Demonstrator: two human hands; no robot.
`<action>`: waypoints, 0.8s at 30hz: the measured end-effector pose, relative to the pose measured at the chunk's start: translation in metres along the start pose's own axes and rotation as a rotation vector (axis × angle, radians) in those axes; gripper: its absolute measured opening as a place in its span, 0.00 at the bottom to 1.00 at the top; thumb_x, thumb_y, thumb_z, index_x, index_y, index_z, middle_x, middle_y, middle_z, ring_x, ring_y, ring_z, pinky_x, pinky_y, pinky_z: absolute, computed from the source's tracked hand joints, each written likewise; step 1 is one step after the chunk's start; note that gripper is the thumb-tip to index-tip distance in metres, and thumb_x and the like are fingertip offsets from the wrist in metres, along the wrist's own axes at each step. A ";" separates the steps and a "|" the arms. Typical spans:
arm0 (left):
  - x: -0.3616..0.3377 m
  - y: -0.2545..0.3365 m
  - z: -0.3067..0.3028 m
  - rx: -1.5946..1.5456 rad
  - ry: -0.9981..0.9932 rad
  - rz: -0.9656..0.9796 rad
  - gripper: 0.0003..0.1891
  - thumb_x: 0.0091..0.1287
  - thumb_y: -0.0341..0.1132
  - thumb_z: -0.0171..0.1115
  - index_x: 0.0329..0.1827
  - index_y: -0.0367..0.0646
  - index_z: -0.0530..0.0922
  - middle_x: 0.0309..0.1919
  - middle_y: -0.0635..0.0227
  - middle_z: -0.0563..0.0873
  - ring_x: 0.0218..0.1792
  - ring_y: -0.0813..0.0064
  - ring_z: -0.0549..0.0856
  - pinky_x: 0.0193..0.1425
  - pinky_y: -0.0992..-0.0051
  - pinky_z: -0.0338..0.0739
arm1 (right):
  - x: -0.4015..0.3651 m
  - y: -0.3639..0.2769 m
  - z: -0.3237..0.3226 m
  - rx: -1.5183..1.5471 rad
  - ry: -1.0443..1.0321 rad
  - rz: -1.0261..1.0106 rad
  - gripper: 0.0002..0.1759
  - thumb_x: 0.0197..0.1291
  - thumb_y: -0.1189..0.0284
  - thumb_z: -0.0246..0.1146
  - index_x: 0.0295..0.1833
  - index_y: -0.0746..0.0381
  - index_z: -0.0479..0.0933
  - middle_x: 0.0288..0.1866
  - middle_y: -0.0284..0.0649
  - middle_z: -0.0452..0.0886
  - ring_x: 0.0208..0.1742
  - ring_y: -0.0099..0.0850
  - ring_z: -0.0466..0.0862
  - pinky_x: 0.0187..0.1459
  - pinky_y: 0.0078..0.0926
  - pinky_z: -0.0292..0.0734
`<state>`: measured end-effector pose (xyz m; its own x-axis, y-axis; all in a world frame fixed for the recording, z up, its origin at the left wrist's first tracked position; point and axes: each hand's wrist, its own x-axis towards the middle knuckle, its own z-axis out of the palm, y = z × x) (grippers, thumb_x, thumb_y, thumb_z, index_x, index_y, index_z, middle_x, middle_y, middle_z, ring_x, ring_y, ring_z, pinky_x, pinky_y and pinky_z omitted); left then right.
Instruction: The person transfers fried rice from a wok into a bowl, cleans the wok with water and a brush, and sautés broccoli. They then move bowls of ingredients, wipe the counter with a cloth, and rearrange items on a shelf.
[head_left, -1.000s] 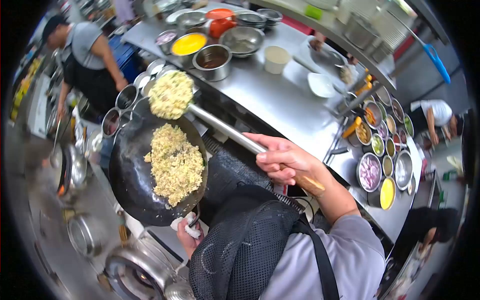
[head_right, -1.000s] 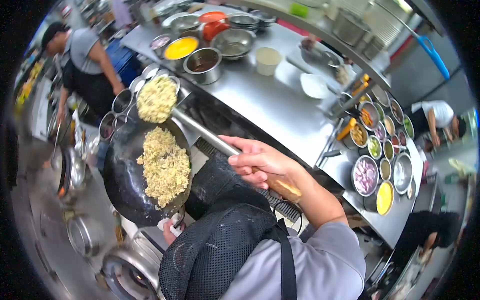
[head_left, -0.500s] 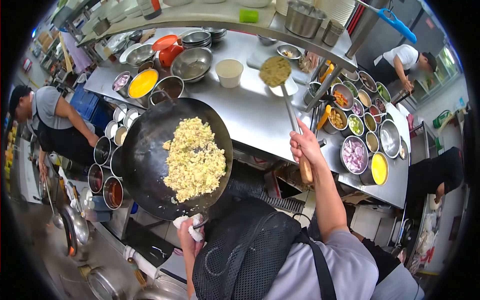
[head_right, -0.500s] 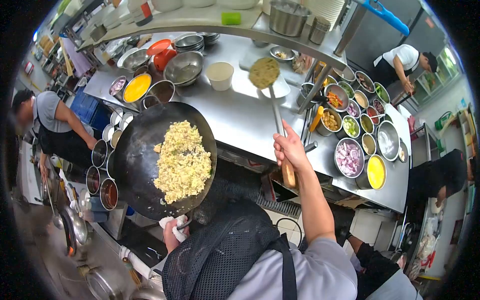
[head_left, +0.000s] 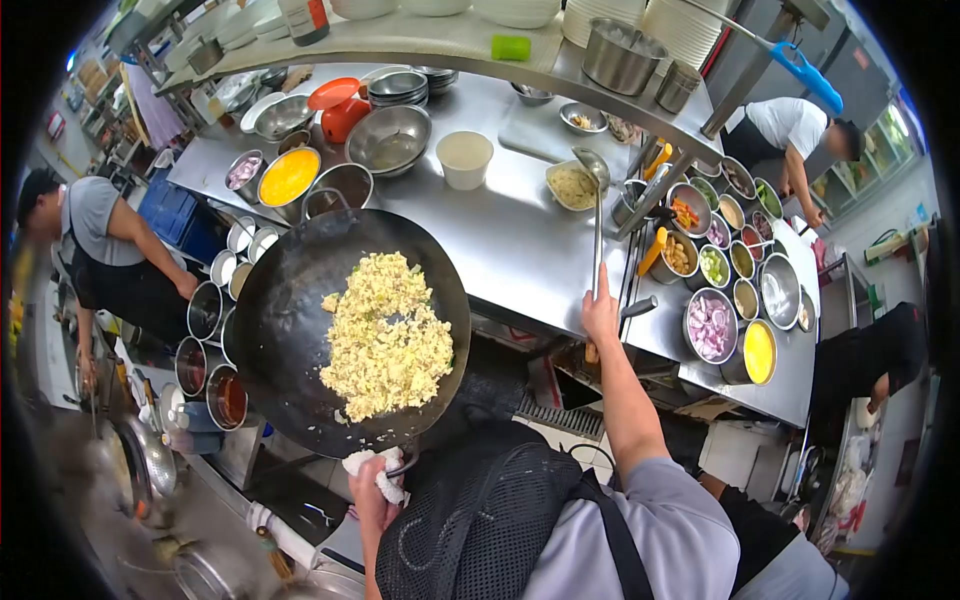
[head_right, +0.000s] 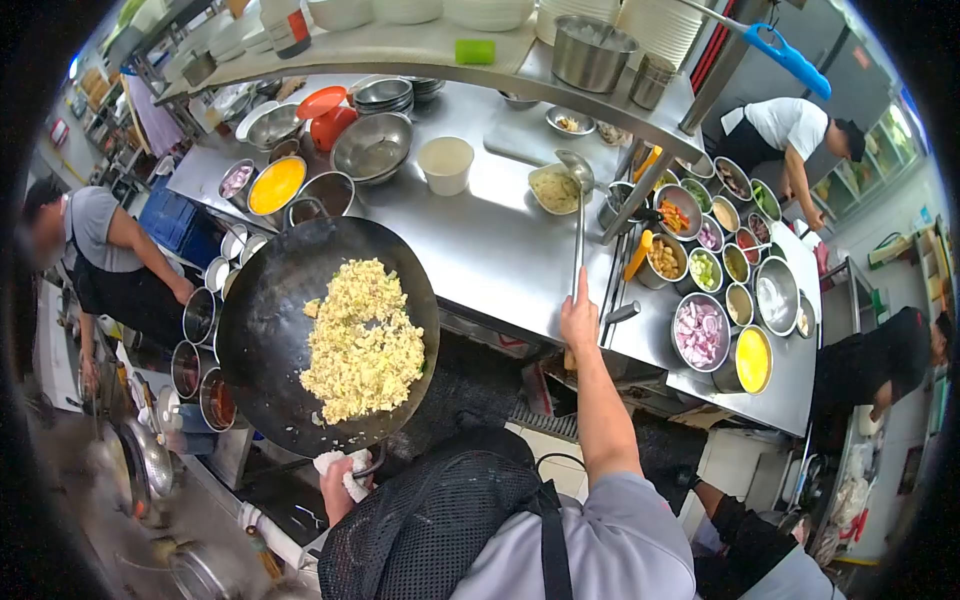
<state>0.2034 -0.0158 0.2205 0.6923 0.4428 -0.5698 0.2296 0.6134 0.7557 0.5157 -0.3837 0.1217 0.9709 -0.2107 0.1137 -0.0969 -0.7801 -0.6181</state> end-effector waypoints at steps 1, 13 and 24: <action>0.001 0.001 -0.003 0.005 0.000 0.007 0.10 0.57 0.30 0.58 0.37 0.32 0.75 0.27 0.56 0.83 0.19 0.70 0.80 0.20 0.74 0.74 | -0.002 0.002 0.004 -0.050 0.012 0.003 0.42 0.62 0.76 0.56 0.80 0.48 0.48 0.32 0.63 0.81 0.37 0.62 0.82 0.40 0.54 0.75; 0.023 -0.002 -0.046 0.039 -0.080 -0.093 0.07 0.60 0.28 0.58 0.39 0.35 0.75 0.29 0.58 0.83 0.23 0.71 0.82 0.22 0.74 0.76 | -0.135 -0.050 -0.027 0.137 0.146 -0.324 0.36 0.64 0.76 0.60 0.77 0.58 0.58 0.49 0.60 0.81 0.42 0.57 0.83 0.42 0.43 0.79; 0.048 0.017 -0.056 -0.121 -0.470 -0.314 0.06 0.61 0.26 0.56 0.39 0.33 0.75 0.29 0.51 0.84 0.22 0.68 0.83 0.20 0.75 0.77 | -0.319 -0.118 -0.059 -0.095 -0.053 -0.476 0.39 0.61 0.75 0.63 0.77 0.58 0.56 0.44 0.55 0.84 0.33 0.53 0.85 0.34 0.47 0.80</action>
<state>0.2022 0.0523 0.1885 0.8396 -0.0935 -0.5351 0.4122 0.7512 0.5155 0.2049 -0.2592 0.2039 0.9219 0.2108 0.3252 0.3432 -0.8336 -0.4328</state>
